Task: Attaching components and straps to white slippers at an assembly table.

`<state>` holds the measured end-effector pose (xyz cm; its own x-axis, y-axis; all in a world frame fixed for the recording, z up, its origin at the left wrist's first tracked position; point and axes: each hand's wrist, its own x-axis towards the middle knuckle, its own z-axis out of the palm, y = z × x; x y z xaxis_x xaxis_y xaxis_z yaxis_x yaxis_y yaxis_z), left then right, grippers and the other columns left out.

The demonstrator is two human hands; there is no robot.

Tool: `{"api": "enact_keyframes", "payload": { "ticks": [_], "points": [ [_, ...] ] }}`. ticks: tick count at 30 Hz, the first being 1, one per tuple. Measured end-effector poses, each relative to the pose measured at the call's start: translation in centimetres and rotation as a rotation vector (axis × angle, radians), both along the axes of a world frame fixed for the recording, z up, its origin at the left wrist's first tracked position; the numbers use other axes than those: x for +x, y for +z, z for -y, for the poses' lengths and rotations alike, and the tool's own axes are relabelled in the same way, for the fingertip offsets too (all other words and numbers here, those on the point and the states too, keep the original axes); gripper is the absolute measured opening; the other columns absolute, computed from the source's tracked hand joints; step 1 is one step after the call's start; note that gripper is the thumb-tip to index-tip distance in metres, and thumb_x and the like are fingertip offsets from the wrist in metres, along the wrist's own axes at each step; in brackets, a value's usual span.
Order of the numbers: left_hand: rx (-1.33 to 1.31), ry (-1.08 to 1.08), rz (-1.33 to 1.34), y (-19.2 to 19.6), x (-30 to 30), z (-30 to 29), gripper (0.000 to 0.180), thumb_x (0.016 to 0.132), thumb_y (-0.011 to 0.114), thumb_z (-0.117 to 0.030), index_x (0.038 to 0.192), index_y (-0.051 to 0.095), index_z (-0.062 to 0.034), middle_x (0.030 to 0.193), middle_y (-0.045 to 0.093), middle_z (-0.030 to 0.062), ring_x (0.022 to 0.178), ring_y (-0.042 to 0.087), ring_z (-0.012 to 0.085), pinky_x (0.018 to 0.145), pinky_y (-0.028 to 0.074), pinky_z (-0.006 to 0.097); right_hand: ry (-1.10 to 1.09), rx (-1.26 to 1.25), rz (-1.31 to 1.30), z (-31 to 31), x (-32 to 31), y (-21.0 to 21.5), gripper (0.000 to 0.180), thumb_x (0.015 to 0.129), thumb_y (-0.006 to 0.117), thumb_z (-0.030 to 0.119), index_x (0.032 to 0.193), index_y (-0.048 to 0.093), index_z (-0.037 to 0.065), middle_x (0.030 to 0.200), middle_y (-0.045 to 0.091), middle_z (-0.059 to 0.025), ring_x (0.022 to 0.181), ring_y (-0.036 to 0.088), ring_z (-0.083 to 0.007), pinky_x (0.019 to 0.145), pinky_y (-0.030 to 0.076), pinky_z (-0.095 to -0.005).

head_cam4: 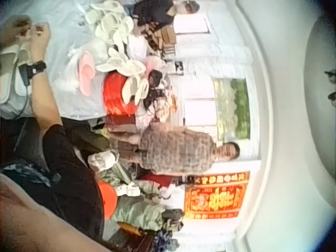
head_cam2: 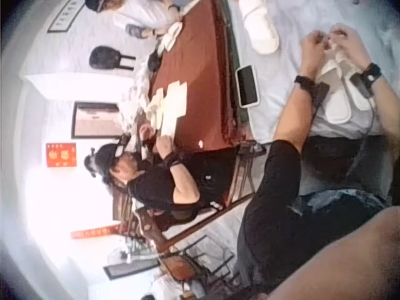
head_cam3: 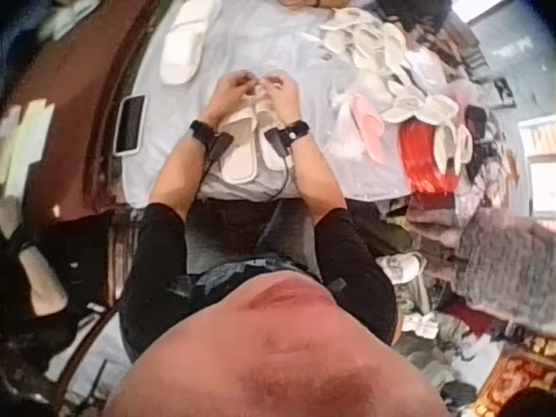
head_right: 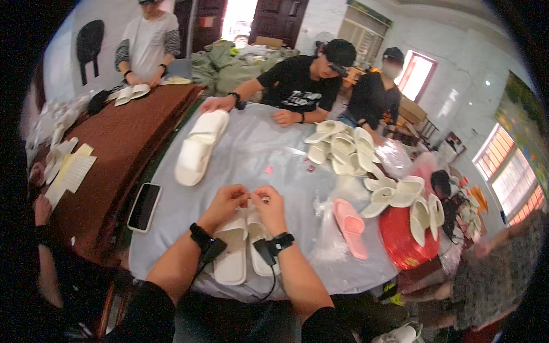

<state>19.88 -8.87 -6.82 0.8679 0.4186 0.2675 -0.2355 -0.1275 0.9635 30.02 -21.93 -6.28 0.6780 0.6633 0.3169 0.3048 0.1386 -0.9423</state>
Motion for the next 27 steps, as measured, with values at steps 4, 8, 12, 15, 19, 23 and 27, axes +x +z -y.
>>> {"api": "enact_keyframes", "payload": {
  "ticks": [4, 8, 12, 15, 19, 23, 27],
  "points": [
    [-0.021, 0.008, -0.036, 0.0, -0.9, -0.5, 0.009, 0.092, 0.059, -0.007, 0.091, 0.062, 0.0008, 0.076, 0.062, 0.0024, 0.07, 0.056, 0.0097, 0.066, 0.046, 0.026, 0.022, 0.012, -0.025, -0.7, -0.6, -0.2, 0.011, 0.086, 0.066, 0.012, 0.091, 0.064, 0.002, 0.081, 0.064, -0.0017, 0.075, 0.057, -0.0089, 0.068, 0.046, -0.0245],
    [-0.013, 0.024, -0.046, 0.0, -0.7, -0.2, 0.01, 0.093, 0.059, -0.009, 0.091, 0.062, 0.0005, 0.077, 0.061, 0.0021, 0.071, 0.056, 0.0095, 0.067, 0.046, 0.025, 0.01, 0.004, -0.044, -0.2, -0.7, 0.4, 0.01, 0.086, 0.066, 0.011, 0.092, 0.064, 0.002, 0.082, 0.063, -0.001, 0.074, 0.056, -0.0088, 0.069, 0.046, -0.0246],
    [-0.001, 0.029, -0.033, 0.1, -0.8, -0.4, 0.011, 0.093, 0.059, -0.01, 0.091, 0.062, 0.0006, 0.076, 0.062, 0.002, 0.07, 0.057, 0.009, 0.066, 0.048, 0.025, -0.042, -0.009, -0.037, -0.7, -0.5, 0.0, 0.01, 0.086, 0.065, 0.009, 0.093, 0.064, 0.002, 0.083, 0.063, -0.0012, 0.077, 0.055, -0.0093, 0.069, 0.045, -0.025],
    [0.02, -0.013, -0.03, -0.2, -0.3, -0.7, 0.012, 0.094, 0.058, -0.011, 0.093, 0.061, 0.001, 0.077, 0.061, 0.0013, 0.072, 0.056, 0.009, 0.067, 0.047, 0.025, -0.043, 0.043, -0.005, -0.9, -0.1, 0.2, 0.008, 0.085, 0.065, 0.008, 0.092, 0.064, 0.003, 0.084, 0.063, -0.001, 0.079, 0.055, -0.0096, 0.07, 0.045, -0.0249],
    [-0.008, -0.031, -0.024, 0.1, -0.1, -0.6, 0.012, 0.094, 0.058, -0.011, 0.093, 0.06, 0.0011, 0.077, 0.061, 0.0014, 0.072, 0.057, 0.0091, 0.067, 0.047, 0.025, -0.104, 0.034, 0.036, -0.5, -0.5, 0.9, 0.005, 0.085, 0.065, 0.006, 0.088, 0.062, 0.003, 0.083, 0.062, 0.0003, 0.079, 0.053, -0.0092, 0.071, 0.043, -0.0244],
    [-0.042, -0.025, 0.024, -0.3, -0.2, -0.6, 0.011, 0.094, 0.058, -0.01, 0.093, 0.06, 0.0004, 0.075, 0.062, 0.0021, 0.07, 0.058, 0.0094, 0.065, 0.048, 0.025, -0.08, 0.039, 0.02, -0.6, -0.2, 0.1, 0.005, 0.085, 0.065, 0.006, 0.088, 0.062, 0.003, 0.082, 0.061, 0.001, 0.077, 0.053, -0.0086, 0.069, 0.043, -0.0245],
    [-0.021, -0.025, 0.015, 0.0, -0.5, -0.7, 0.012, 0.095, 0.057, -0.012, 0.096, 0.059, -0.0005, 0.078, 0.062, 0.0029, 0.072, 0.058, 0.0101, 0.067, 0.048, 0.025, -0.043, 0.032, -0.006, -0.6, -0.4, 0.2, 0.005, 0.087, 0.064, 0.008, 0.089, 0.061, 0.004, 0.081, 0.06, 0.0015, 0.075, 0.053, -0.007, 0.065, 0.043, -0.0236]
  ]
}}
